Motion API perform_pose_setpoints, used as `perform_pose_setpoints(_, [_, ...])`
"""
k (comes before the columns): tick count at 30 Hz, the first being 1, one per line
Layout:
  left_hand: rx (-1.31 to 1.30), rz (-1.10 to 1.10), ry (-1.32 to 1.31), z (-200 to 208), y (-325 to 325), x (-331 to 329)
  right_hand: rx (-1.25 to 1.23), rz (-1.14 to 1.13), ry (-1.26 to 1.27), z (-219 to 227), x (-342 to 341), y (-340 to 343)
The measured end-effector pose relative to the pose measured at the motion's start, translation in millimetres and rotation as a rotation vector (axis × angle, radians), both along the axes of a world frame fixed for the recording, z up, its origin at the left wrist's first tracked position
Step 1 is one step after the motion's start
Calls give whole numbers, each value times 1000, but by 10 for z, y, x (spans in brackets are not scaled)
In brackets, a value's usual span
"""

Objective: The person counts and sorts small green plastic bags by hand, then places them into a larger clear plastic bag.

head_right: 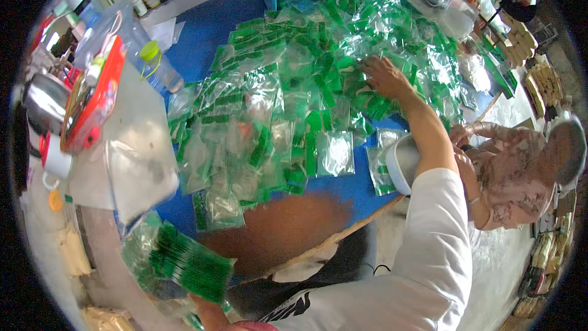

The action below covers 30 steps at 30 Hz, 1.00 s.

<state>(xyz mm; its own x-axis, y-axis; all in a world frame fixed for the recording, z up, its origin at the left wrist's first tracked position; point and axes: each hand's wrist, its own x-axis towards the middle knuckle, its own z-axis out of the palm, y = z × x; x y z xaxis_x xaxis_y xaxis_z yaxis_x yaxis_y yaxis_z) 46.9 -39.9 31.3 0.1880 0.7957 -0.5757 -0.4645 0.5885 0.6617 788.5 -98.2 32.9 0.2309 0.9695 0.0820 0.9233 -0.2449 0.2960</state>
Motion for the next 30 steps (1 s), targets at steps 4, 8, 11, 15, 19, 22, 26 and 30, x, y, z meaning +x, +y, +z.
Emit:
perform_pose_setpoints(4, [79,-132,7,-215,-93,26,125,-95,-322,352,-308,95])
perform_pose_setpoints(8, [280,-115,161,-90,-101,128,412,70,759,544,-2741,876])
perform_pose_setpoints(11, [761,-339,301,111,32,396,-40,334,1522,738,-3986,175])
perform_pose_setpoints(15, [1112,-438,326,360,23,759,339,643,1435,435,-4628,-126])
perform_pose_setpoints(19, [1179,-573,329,442,-155,877,489,580,1348,166,-4614,-383])
perform_pose_setpoints(22, [1384,-759,561,24,8,980,407,428,1288,-11,-4521,-529])
perform_pose_setpoints(26, [1159,-706,165,-276,23,1124,448,253,1201,-273,-4450,-443])
perform_pose_setpoints(30, [1140,-619,363,-261,5,1163,480,244,1198,-276,-4464,-420])
